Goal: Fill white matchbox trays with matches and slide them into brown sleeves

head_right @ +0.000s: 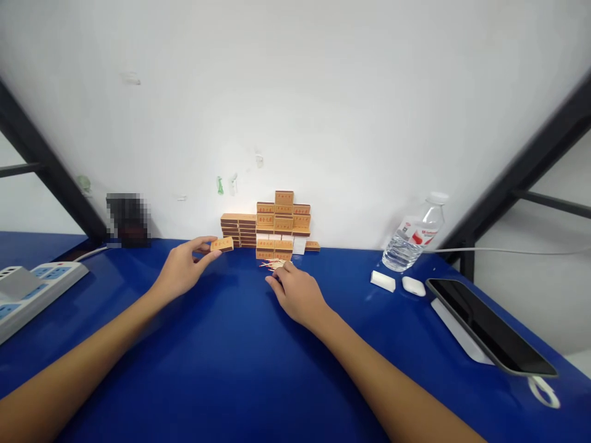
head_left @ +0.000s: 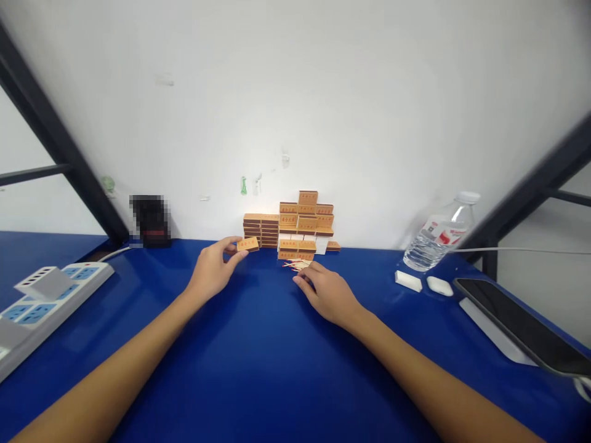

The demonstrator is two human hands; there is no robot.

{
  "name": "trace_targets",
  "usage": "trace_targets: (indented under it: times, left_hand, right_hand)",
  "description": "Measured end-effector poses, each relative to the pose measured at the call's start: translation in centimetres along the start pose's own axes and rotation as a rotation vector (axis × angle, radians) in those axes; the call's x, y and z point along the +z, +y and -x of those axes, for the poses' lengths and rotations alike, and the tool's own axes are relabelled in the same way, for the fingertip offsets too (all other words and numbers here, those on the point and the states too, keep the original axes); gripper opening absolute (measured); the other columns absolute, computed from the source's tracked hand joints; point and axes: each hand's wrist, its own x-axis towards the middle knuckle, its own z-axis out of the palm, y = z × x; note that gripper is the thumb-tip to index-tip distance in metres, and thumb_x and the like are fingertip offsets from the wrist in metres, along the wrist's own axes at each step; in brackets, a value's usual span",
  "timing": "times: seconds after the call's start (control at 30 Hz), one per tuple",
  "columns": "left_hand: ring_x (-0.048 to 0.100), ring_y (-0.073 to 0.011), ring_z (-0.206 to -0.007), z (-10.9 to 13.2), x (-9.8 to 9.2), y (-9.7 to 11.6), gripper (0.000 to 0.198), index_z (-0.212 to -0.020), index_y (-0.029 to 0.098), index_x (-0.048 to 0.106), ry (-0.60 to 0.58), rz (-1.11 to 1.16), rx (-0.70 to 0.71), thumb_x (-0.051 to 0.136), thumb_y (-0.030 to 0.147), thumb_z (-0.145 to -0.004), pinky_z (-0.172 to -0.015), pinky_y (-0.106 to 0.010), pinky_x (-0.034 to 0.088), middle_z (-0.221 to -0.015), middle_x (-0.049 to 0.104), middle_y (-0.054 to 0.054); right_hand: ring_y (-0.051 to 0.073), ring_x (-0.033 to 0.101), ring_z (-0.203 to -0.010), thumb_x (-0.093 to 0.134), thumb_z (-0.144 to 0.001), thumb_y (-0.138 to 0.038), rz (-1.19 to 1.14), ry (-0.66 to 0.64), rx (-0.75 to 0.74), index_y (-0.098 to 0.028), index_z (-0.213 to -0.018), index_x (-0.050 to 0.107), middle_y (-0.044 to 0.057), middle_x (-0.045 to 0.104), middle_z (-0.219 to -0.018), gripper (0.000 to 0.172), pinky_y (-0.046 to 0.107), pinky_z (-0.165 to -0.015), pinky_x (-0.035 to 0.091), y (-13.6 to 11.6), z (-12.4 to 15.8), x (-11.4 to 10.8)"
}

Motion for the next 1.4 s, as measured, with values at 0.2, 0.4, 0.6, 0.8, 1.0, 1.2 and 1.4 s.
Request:
trace_targets:
  times: [0.2,0.4,0.6,0.8,1.0,1.2,1.4]
  left_hand:
    - [0.072,-0.0233,-0.095,-3.5,-1.4,1.3,0.043,-0.131,0.021,0.069,0.066,0.001,0.105,0.064,0.043,-0.095,-0.082,-0.035,0.058,-0.103,0.078,-0.008]
    - [0.066,-0.0237,-0.088,-8.3,0.5,2.7,0.04,-0.131,0.018,0.069,0.068,-0.173,0.233,0.064,0.037,-0.096,-0.086,-0.038,0.052,-0.1,0.076,-0.009]
    - [0.061,-0.0272,-0.096,-9.6,2.5,3.0,0.024,-0.113,0.021,0.077,0.078,-0.233,0.278,0.061,0.031,-0.098,-0.091,-0.042,0.048,-0.096,0.072,-0.01]
    - [0.059,-0.0292,-0.101,-9.9,2.9,3.6,0.019,-0.108,0.021,0.076,0.121,-0.277,0.294,0.062,0.029,-0.097,-0.096,-0.044,0.046,-0.101,0.073,-0.01]
    - [0.06,-0.0307,-0.104,-5.7,2.6,4.0,0.027,-0.104,0.02,0.074,0.156,-0.285,0.301,0.049,0.031,-0.103,-0.092,-0.045,0.046,-0.105,0.071,-0.013]
    - [0.066,-0.0209,-0.081,0.1,2.1,3.0,0.019,-0.096,0.024,0.074,-0.116,-0.247,0.418,0.058,0.033,-0.1,-0.075,-0.034,0.049,-0.093,0.073,-0.004]
    - [0.065,-0.0203,-0.077,1.9,1.8,1.6,0.027,-0.098,0.022,0.076,-0.18,-0.246,0.385,0.054,0.037,-0.102,-0.073,-0.034,0.049,-0.09,0.073,-0.005]
  right_hand:
    - [0.026,0.071,-0.103,0.043,-0.11,-0.041,0.049,-0.034,-0.011,-0.018,-0.121,0.069,0.012,0.07,-0.125,0.036,0.035,-0.084,0.052,-0.6,0.2,0.1]
    - [0.026,0.071,-0.108,0.045,-0.109,-0.041,0.005,-0.014,-0.009,-0.018,-0.122,0.068,0.011,0.071,-0.125,0.035,0.035,-0.089,0.052,-0.3,0.1,0.3]
    - [0.026,0.071,-0.108,0.046,-0.109,-0.042,-0.004,-0.009,-0.012,-0.018,-0.122,0.067,0.012,0.071,-0.124,0.035,0.036,-0.088,0.052,-0.3,0.1,0.2]
    - [0.025,0.071,-0.105,0.045,-0.109,-0.043,0.006,0.001,-0.018,-0.018,-0.122,0.068,0.011,0.072,-0.123,0.036,0.035,-0.086,0.052,-0.3,0.0,0.1]
    - [0.022,0.072,-0.096,0.042,-0.11,-0.044,0.065,0.015,0.066,-0.022,-0.103,0.074,0.009,0.077,-0.11,0.039,0.03,-0.081,0.049,0.7,-0.8,-0.8]
    - [0.03,0.069,-0.111,0.042,-0.108,-0.037,0.221,0.004,0.303,-0.017,-0.114,0.073,0.019,0.074,-0.121,0.037,0.036,-0.087,0.048,5.9,-1.6,-6.0]
    - [0.033,0.073,-0.091,0.089,-0.07,-0.02,0.273,-0.259,0.601,-0.013,-0.096,0.079,0.019,0.077,-0.102,0.029,0.038,-0.076,0.052,13.6,1.6,-12.7]
